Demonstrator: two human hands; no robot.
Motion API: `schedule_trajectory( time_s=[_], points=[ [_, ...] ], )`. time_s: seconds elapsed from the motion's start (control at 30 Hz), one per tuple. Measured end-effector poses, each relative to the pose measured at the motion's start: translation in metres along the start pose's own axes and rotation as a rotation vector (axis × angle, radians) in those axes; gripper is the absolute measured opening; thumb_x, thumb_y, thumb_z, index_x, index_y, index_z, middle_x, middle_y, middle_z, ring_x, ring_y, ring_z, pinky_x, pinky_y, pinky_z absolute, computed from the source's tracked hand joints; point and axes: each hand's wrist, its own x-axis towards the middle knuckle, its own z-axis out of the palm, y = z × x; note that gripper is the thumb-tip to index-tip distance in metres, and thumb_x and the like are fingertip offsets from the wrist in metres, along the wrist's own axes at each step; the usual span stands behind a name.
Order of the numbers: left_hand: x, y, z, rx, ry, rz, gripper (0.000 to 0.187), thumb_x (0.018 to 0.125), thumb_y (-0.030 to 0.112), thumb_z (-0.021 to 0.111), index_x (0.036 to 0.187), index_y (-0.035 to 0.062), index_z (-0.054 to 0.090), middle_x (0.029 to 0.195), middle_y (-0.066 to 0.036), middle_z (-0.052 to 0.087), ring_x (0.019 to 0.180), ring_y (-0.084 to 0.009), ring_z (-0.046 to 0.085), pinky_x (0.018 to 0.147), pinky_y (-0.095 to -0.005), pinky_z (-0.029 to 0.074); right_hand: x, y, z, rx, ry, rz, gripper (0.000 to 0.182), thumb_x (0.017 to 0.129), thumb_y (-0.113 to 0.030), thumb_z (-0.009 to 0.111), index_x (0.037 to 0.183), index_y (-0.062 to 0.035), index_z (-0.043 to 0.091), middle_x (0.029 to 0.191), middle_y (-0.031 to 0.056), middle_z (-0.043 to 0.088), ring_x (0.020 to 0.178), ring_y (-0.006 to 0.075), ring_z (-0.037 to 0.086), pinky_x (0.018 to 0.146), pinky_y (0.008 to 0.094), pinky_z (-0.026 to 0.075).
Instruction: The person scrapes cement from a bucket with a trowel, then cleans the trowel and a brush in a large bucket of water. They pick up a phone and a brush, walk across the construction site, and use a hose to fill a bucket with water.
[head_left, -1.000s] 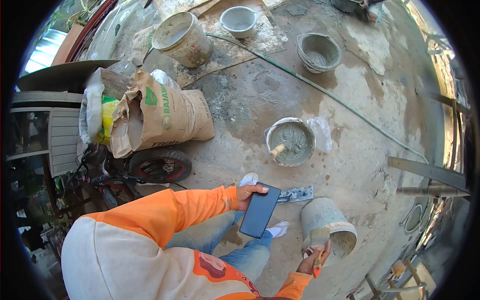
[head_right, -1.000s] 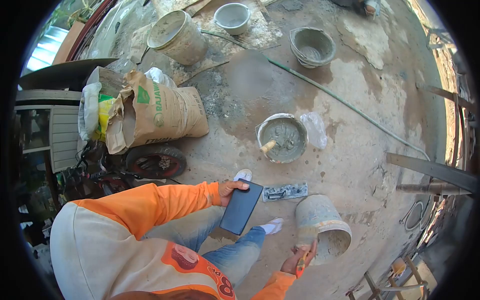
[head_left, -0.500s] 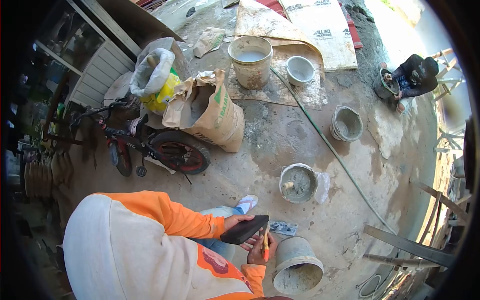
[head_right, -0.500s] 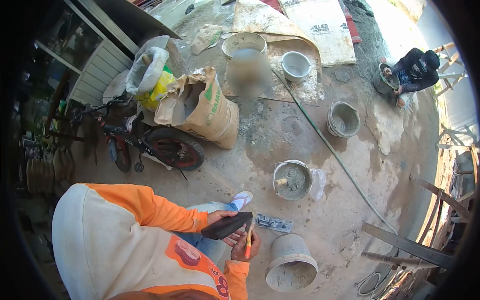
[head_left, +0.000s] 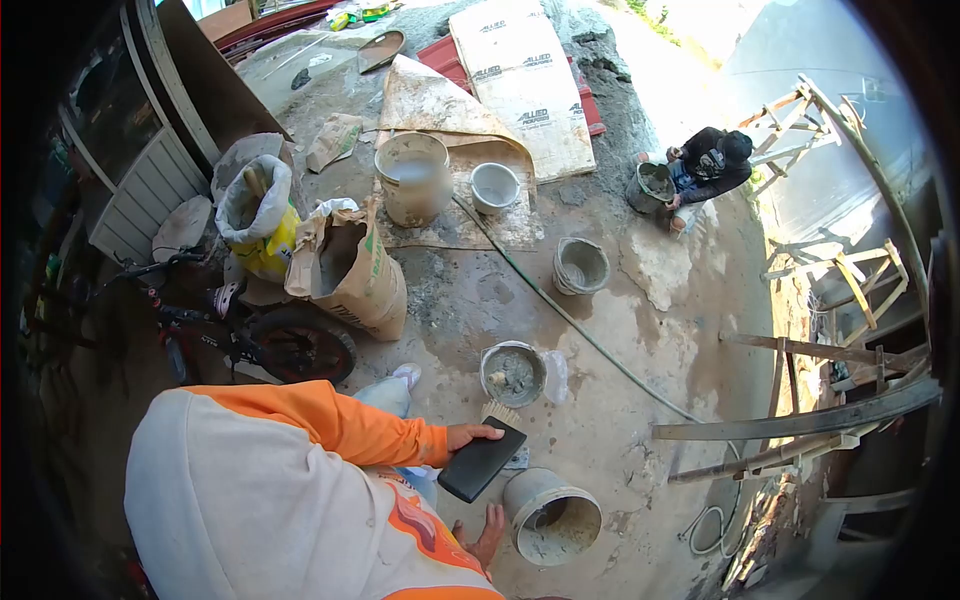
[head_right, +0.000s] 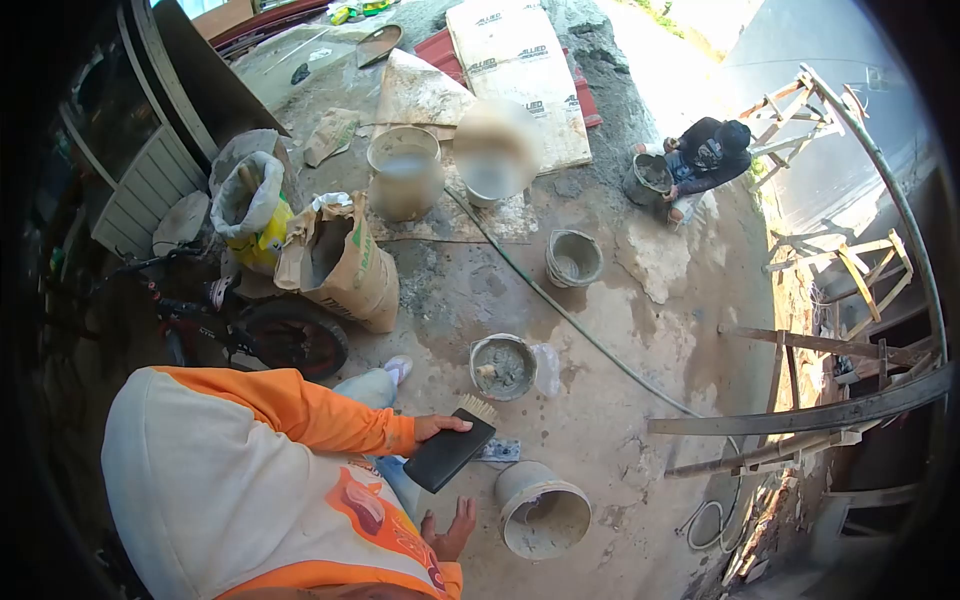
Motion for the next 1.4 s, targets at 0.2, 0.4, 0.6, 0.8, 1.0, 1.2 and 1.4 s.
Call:
schedule_trajectory(
  time_s=[0.2, 0.4, 0.6, 0.8, 1.0, 1.2, 1.4],
  points=[
    [-0.004, 0.118, -0.027, 0.066, 0.028, 0.155, 0.036, 0.078, 0.033, 0.064, 0.101, 0.0051, 0.058, 0.088, -0.009, 0.065, 0.071, -0.0202, 0.064, 0.068, -0.0344, 0.054, -0.034, 0.02, 0.059, 0.34, -0.31, 1.001, 0.054, 0.07, -0.021, 0.067, 0.118, -0.0015, 0.05, 0.112, 0.0237, 0.054, 0.105, 0.0316, 0.053, 0.089, 0.0401, 0.041],
    [-0.015, 0.236, -0.071, 0.007, 0.075, 0.24, 0.034, 0.08, 0.03, 0.062, 0.103, 0.0057, 0.057, 0.091, -0.01, 0.064, 0.078, -0.0226, 0.064, 0.074, -0.0387, 0.053, 0.12, -0.008, 0.157, 0.304, -0.323, 0.875, 0.052, 0.071, -0.021, 0.066, 0.117, -0.0018, 0.051, 0.11, 0.0226, 0.055, 0.102, 0.0307, 0.054, 0.087, 0.0396, 0.042],
    [-0.047, 0.324, -0.098, -0.056, 0.121, 0.247, 0.034, 0.08, 0.03, 0.062, 0.102, 0.0042, 0.056, 0.091, -0.01, 0.064, 0.076, -0.022, 0.064, 0.074, -0.0373, 0.053, 0.252, -0.052, 0.21, 0.237, -0.428, 0.736, 0.05, 0.072, -0.021, 0.066, 0.116, -0.002, 0.052, 0.108, 0.0215, 0.055, 0.1, 0.0298, 0.054, 0.085, 0.0392, 0.043],
    [-0.049, 0.367, -0.144, -0.162, 0.078, 0.324, 0.037, 0.079, 0.03, 0.063, 0.104, 0.004, 0.056, 0.092, -0.009, 0.064, 0.074, -0.0206, 0.064, 0.072, -0.0341, 0.053, 0.322, -0.072, 0.255, 0.154, -0.607, 0.654, 0.048, 0.073, -0.021, 0.065, 0.115, -0.0023, 0.052, 0.106, 0.0204, 0.056, 0.097, 0.0289, 0.055, 0.083, 0.0387, 0.043],
    [-0.09, 0.374, -0.176, -0.202, 0.185, 0.424, 0.033, 0.08, 0.031, 0.062, 0.1, 0.0058, 0.057, 0.088, -0.007, 0.065, 0.07, -0.0174, 0.064, 0.066, -0.0319, 0.053, 0.354, -0.087, 0.3, 0.051, -0.82, 0.585, 0.046, 0.073, -0.021, 0.065, 0.113, -0.0025, 0.053, 0.104, 0.0193, 0.057, 0.094, 0.0281, 0.056, 0.081, 0.0382, 0.044],
    [-0.143, 0.358, -0.193, -0.358, 0.241, 0.516, 0.032, 0.08, 0.033, 0.061, 0.097, 0.0061, 0.06, 0.084, -0.005, 0.065, 0.063, -0.0168, 0.061, 0.06, -0.0301, 0.05, 0.363, -0.105, 0.324, -0.042, -0.989, 0.456, 0.044, 0.074, -0.021, 0.064, 0.112, -0.0028, 0.054, 0.102, 0.0181, 0.058, 0.092, 0.0272, 0.057, 0.079, 0.0378, 0.045],
    [-0.157, 0.322, -0.213, -0.54, 0.177, 0.691, 0.028, 0.079, 0.032, 0.063, 0.095, 0.0088, 0.06, 0.081, -0.003, 0.064, 0.062, -0.0151, 0.061, 0.06, -0.0294, 0.05, 0.354, -0.112, 0.325, -0.052, -1.102, 0.309, 0.042, 0.075, -0.022, 0.064, 0.111, -0.003, 0.054, 0.1, 0.017, 0.059, 0.089, 0.0263, 0.057, 0.077, 0.0373, 0.046]
  ],
)
